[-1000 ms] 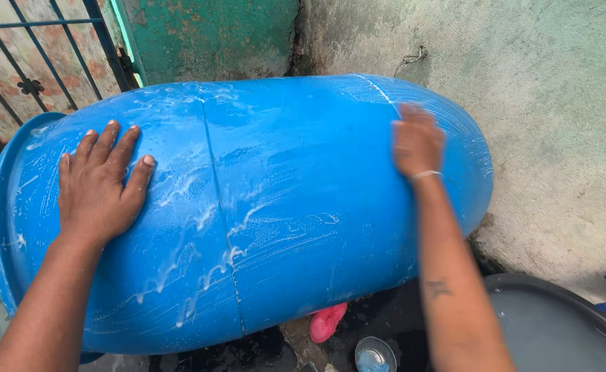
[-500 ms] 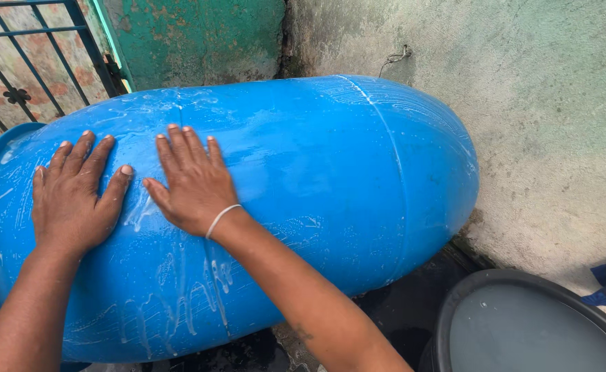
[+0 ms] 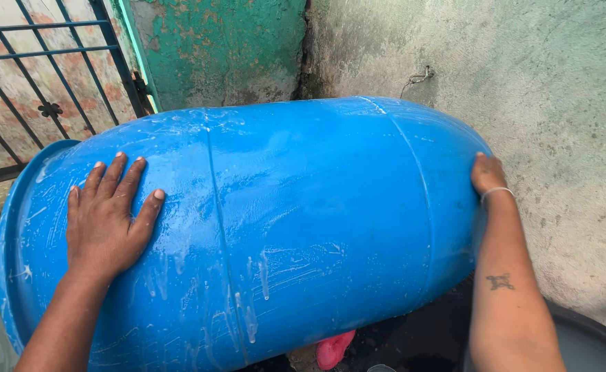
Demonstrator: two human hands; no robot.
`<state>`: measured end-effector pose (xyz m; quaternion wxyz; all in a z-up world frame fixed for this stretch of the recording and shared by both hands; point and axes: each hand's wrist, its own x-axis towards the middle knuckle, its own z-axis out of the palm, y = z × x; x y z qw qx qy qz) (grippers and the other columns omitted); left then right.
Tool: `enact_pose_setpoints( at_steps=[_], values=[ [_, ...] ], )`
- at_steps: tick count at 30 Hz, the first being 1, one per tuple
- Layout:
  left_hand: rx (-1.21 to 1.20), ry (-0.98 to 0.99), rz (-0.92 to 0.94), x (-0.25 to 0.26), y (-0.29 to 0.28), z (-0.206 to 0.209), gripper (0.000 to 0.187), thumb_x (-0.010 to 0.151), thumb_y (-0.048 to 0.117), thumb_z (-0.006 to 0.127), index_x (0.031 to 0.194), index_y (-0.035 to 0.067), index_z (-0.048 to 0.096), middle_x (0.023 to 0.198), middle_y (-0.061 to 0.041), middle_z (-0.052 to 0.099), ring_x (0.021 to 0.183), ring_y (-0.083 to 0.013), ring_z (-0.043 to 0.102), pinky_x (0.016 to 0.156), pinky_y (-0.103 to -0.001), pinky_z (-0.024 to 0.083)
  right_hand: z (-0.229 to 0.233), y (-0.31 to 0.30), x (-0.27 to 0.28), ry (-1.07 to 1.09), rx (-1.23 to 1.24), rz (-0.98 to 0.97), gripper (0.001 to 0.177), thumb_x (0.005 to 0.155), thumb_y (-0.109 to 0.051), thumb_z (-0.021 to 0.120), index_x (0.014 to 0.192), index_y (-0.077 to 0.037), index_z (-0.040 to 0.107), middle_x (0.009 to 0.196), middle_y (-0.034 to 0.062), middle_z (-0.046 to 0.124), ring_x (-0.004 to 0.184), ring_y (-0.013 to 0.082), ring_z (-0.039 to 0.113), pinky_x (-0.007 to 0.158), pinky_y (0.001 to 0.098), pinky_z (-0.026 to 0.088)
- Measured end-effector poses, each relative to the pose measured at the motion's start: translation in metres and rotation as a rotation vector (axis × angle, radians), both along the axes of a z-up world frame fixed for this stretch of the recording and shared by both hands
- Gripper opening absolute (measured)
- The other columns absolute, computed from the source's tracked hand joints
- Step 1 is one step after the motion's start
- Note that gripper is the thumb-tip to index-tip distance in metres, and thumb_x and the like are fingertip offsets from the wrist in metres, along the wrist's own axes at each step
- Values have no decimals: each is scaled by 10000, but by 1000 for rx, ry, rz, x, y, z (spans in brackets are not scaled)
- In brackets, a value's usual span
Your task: The person cleans the exterior of a large blue plastic barrel using a pink sponge and soapy water, applying soap in circular motions and then wiping the surface with their bare hands.
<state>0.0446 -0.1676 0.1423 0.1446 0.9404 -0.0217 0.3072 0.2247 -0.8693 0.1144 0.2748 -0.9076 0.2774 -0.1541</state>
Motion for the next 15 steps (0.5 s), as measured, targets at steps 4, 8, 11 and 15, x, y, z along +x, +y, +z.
enact_pose_setpoints(
  at_steps=[4, 8, 11, 15],
  values=[
    [-8, 24, 4, 5, 0, 2, 686, 976, 637, 419, 1529, 235, 483, 1629, -113, 368, 1516, -355, 253, 1201, -606, 132, 47, 191, -3, -267, -401, 454, 694, 1005, -525, 437, 1452, 6, 444, 1533, 248, 389, 1434, 402, 311, 1146, 554, 165],
    [-29, 1, -26, -4, 1, 2, 685, 991, 622, 433, 1547, 225, 474, 1639, -122, 373, 1526, -357, 259, 1209, -606, 137, 43, 452, -85, -216, -445, 1029, 773, 957, -603, 428, 1529, -85, 389, 1628, 150, 358, 1546, 298, 274, 1252, 528, 158],
    [-19, -7, -37, -10, 2, 1, 678, 999, 603, 445, 1553, 213, 479, 1646, -129, 380, 1536, -360, 267, 1215, -610, 146, 62, 515, -103, -292, -644, 1147, 778, 1007, -644, 350, 1582, -122, 298, 1659, 161, 294, 1541, 361, 233, 1229, 530, 166],
    [27, -37, 4, -9, 3, -9, 673, 1008, 597, 447, 1546, 196, 492, 1634, -146, 392, 1537, -368, 268, 1212, -605, 152, 84, 423, -14, -37, -525, 984, 740, 968, -642, 361, 1549, -184, 377, 1632, 92, 324, 1520, 276, 271, 1226, 520, 148]
  ],
)
